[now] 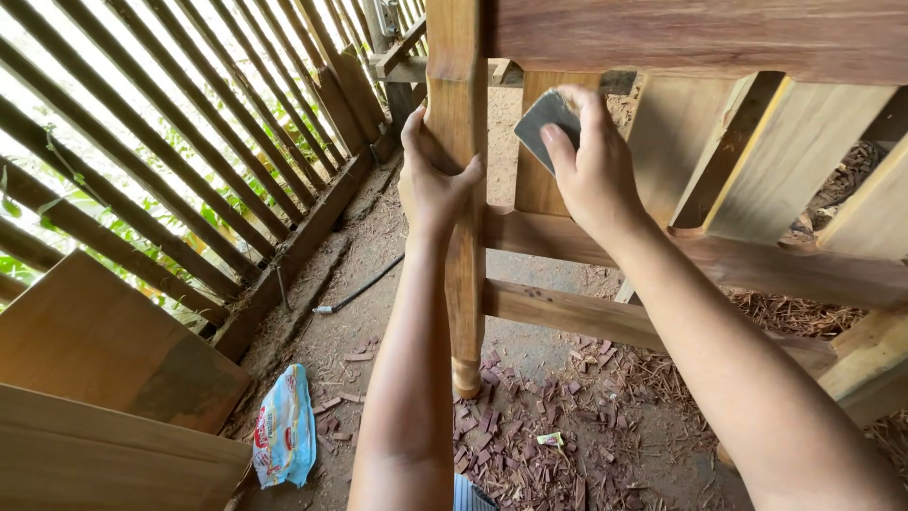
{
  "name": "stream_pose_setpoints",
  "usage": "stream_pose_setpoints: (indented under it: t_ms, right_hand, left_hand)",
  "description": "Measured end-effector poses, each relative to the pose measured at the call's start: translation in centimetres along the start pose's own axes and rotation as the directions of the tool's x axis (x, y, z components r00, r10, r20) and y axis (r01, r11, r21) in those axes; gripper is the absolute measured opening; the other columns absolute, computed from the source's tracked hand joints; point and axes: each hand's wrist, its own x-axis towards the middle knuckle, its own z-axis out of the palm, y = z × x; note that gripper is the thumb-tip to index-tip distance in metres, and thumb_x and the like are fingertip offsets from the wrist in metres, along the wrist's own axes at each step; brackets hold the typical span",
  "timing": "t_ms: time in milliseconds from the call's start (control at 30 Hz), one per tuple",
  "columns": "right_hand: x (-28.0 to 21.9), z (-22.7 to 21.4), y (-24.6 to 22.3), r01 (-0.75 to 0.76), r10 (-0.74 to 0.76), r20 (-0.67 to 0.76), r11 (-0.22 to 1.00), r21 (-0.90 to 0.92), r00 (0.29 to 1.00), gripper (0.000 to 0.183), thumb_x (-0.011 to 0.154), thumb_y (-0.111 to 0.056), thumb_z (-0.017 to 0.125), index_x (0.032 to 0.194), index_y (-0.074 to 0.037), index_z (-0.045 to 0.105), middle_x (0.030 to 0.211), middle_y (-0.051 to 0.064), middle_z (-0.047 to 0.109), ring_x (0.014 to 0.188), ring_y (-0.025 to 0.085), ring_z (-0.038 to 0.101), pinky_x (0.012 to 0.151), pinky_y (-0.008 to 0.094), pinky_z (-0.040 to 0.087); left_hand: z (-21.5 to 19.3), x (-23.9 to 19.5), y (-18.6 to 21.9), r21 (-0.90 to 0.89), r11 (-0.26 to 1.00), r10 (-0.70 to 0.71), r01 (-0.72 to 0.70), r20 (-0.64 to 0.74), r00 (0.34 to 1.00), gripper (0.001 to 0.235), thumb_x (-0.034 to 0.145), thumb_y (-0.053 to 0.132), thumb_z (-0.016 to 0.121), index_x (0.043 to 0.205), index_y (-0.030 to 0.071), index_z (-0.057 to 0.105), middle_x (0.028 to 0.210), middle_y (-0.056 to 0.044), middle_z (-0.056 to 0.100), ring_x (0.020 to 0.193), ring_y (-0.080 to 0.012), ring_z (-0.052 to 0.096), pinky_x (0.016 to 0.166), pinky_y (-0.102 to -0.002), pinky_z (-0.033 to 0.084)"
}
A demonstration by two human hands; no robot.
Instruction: The person sits on the ground and sands a wooden chair using a sanding block. They smooth the horizontal slats and the vertical legs of the chair, generating wood shavings that fall onto the dirt floor.
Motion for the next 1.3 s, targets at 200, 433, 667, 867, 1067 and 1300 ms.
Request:
stream_pose_setpoints:
  t_ms: [200,433,667,867,1067,1300]
  right_hand:
    - [4.8,1.3,-3.8,0.036,-0.043,-0.097,0.996,-0.080,0.994,0.045,0.104,-0.042,0.059,0.120,-0.003,0.045,0.102,0.012,0.067,0.093,0.024,0.067,0.080,0.037,0.055]
    - [6.4,4.0,-6.0,-0.021,0.037,-0.107,0.988,0.152,0.994,0.052,0.101,-0.052,0.052,0.120,-0.005,0.041,0.102,0.010,0.067,0.096,0.021,0.070,0.083,0.032,0.058]
    - [5.4,5.3,-6.0,-0.061,0.074,-0.060,0.979,0.195,0.995,0.044,0.103,-0.044,0.057,0.113,-0.003,0.046,0.103,0.013,0.070,0.095,0.023,0.072,0.080,0.034,0.059]
    - [7.2,4.3,-6.8,-0.086,0.086,-0.086,0.996,0.001,0.993,0.041,0.097,-0.040,0.063,0.106,-0.004,0.048,0.097,0.010,0.073,0.085,0.022,0.073,0.069,0.032,0.059]
    - [8.4,4.0,-6.9,0.072,-0.090,-0.116,0.986,-0.152,0.989,0.042,0.099,-0.045,0.062,0.106,-0.005,0.050,0.098,0.010,0.073,0.087,0.023,0.072,0.070,0.033,0.059]
    - [8.2,5.2,-6.4,0.137,-0.165,-0.136,0.971,-0.197,0.977,0.048,0.104,-0.049,0.057,0.111,-0.003,0.048,0.100,0.012,0.071,0.086,0.025,0.071,0.071,0.035,0.058]
  left_hand:
    - [-2.7,-0.5,2.6,0.107,0.994,-0.033,0.035,-0.026,0.999,0.087,0.067,0.035,0.081,0.137,0.016,0.032,0.118,-0.020,0.064,0.104,-0.0337,0.067,0.086,-0.044,0.057]
    - [-4.7,1.1,0.3,0.143,0.974,0.184,-0.178,-0.032,0.982,0.079,0.068,0.036,0.080,0.124,0.005,0.034,0.132,-0.025,0.054,0.120,-0.0408,0.054,0.095,-0.048,0.048]
    - [-4.6,10.1,1.0,-0.670,0.713,0.088,0.206,0.377,0.922,0.086,0.094,0.069,0.023,0.142,0.001,0.045,0.137,-0.023,0.056,0.128,-0.0317,0.053,0.107,-0.040,0.038]
    - [-1.7,12.2,0.5,-0.674,0.717,0.106,0.178,0.359,0.927,0.084,0.097,0.065,0.025,0.156,0.005,0.016,0.159,-0.018,0.028,0.147,-0.0256,0.028,0.120,-0.038,0.022]
    - [-3.0,11.2,1.2,-0.572,0.800,0.042,0.182,0.355,0.934,0.089,0.092,0.070,0.021,0.155,0.008,0.012,0.159,-0.018,0.024,0.145,-0.0261,0.028,0.116,-0.040,0.025]
    - [-3.3,11.2,0.9,-0.629,0.741,0.048,0.234,0.397,0.916,0.091,0.093,0.071,0.022,0.156,0.006,0.015,0.157,-0.023,0.034,0.144,-0.0314,0.038,0.118,-0.043,0.029]
